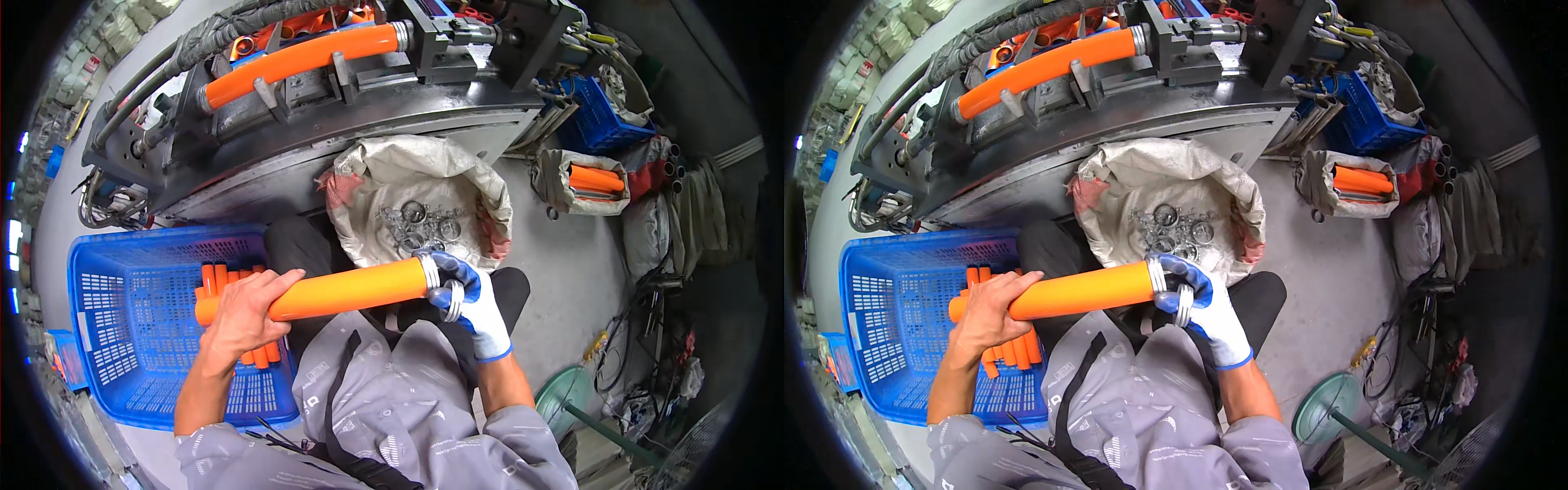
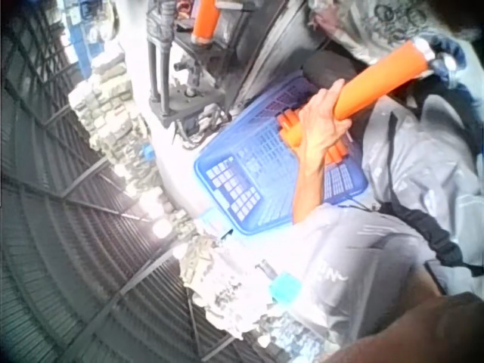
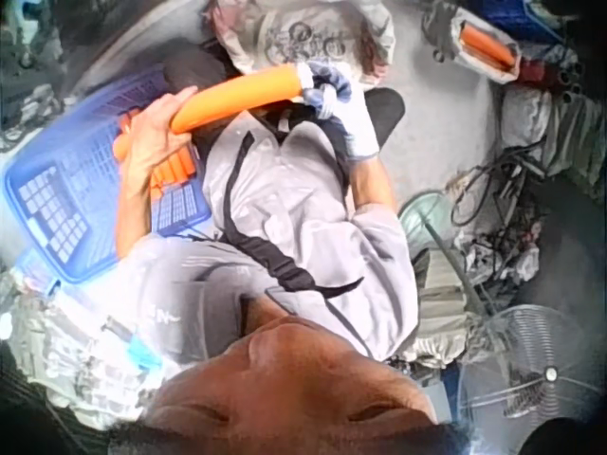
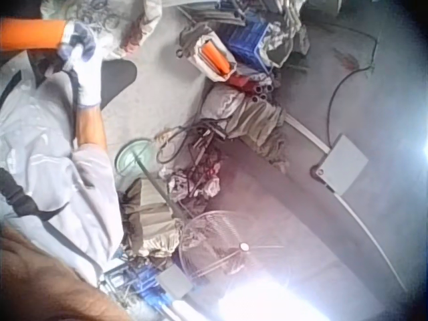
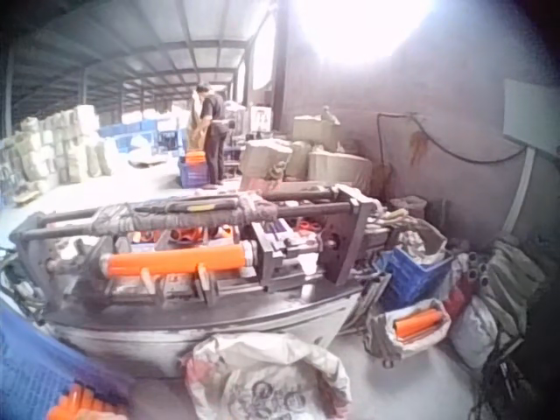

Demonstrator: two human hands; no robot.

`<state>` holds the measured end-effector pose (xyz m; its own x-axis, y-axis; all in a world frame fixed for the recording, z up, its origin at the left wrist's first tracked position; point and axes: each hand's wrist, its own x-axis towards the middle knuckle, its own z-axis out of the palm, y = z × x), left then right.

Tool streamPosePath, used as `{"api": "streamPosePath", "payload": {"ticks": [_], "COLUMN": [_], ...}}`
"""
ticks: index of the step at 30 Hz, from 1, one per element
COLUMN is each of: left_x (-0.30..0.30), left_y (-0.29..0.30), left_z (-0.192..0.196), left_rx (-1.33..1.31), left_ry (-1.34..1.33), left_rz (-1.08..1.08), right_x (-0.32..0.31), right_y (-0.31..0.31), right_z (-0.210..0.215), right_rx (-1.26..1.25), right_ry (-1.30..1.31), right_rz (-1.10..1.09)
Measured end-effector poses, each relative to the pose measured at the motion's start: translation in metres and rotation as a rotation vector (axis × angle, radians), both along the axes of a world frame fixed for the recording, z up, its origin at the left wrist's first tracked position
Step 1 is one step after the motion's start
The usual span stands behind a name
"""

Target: The person fits metal rings onto orange tubes and processes them using a machine. Afterwards, the person removes their gloves and unbuckles a harness strap.

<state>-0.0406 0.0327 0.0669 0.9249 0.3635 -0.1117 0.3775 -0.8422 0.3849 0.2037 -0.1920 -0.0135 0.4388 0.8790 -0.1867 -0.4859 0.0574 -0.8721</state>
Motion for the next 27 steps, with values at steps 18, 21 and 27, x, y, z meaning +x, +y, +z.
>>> {"api": "streamPosePath", "payload": {"ticks": [18, 21, 27], "left_x": [0.003, 0.003, 0.018], "left_y": [-0.004, -0.01, -0.028], "left_z": [-0.028, -0.046, -0.024], "left_rx": [0.002, -0.255, -1.024], "left_ry": [-0.074, -0.278, -0.921], "left_rz": [0.07, 0.197, 0.561], "right_x": [0.008, 0.014, -0.005], "right_y": [0.004, 0.005, -0.007], "right_z": [0.012, -0.023, -0.043], "right_rx": [-0.158, -0.236, -0.06], "right_ry": [-0.095, -0.092, 0.426], "right_rz": [-0.028, -0.174, -0.199]}}
